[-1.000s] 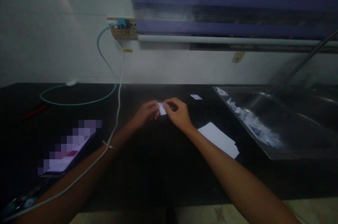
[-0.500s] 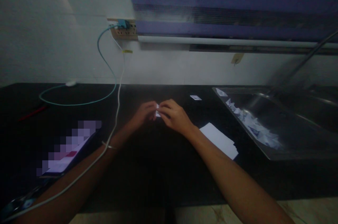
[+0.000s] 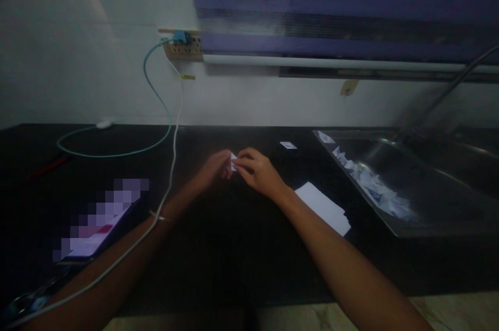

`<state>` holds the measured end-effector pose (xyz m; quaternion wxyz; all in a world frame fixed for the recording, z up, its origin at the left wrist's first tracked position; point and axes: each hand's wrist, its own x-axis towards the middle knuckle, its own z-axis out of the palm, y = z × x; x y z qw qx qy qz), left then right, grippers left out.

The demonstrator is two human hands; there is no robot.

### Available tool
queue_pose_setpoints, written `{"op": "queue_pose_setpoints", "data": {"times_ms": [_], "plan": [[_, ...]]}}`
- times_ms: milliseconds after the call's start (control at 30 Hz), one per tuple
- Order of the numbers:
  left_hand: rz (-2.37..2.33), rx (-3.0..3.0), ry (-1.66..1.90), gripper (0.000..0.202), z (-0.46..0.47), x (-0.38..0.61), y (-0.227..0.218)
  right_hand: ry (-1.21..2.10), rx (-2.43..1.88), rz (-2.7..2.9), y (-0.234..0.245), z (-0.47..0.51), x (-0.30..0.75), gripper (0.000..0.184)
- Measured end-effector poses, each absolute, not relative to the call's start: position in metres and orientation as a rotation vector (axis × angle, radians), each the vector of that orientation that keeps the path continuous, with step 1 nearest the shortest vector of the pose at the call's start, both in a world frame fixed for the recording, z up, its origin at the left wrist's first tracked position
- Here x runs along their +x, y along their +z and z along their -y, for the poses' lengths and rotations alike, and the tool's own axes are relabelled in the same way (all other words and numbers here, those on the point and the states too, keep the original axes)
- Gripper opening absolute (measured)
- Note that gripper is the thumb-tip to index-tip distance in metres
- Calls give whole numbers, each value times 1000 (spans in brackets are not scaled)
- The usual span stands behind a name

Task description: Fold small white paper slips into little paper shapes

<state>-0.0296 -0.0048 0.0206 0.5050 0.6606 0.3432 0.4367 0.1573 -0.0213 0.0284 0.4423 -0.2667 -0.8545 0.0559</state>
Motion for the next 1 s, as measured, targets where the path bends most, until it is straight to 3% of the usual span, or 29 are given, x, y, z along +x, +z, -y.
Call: {"op": "queue_pose_setpoints", "data": {"times_ms": [333,700,1000], "plan": [[-948,1732,1043,40,13,-26,30,296,-736,2040,33,27,153,16],[-1038,1961,991,33,10,-28,16,1086,-953,1749,23,12,155,31],[-1062,1960,952,34,12,-28,17,1180,-961,1693,19,9,155,32]]}}
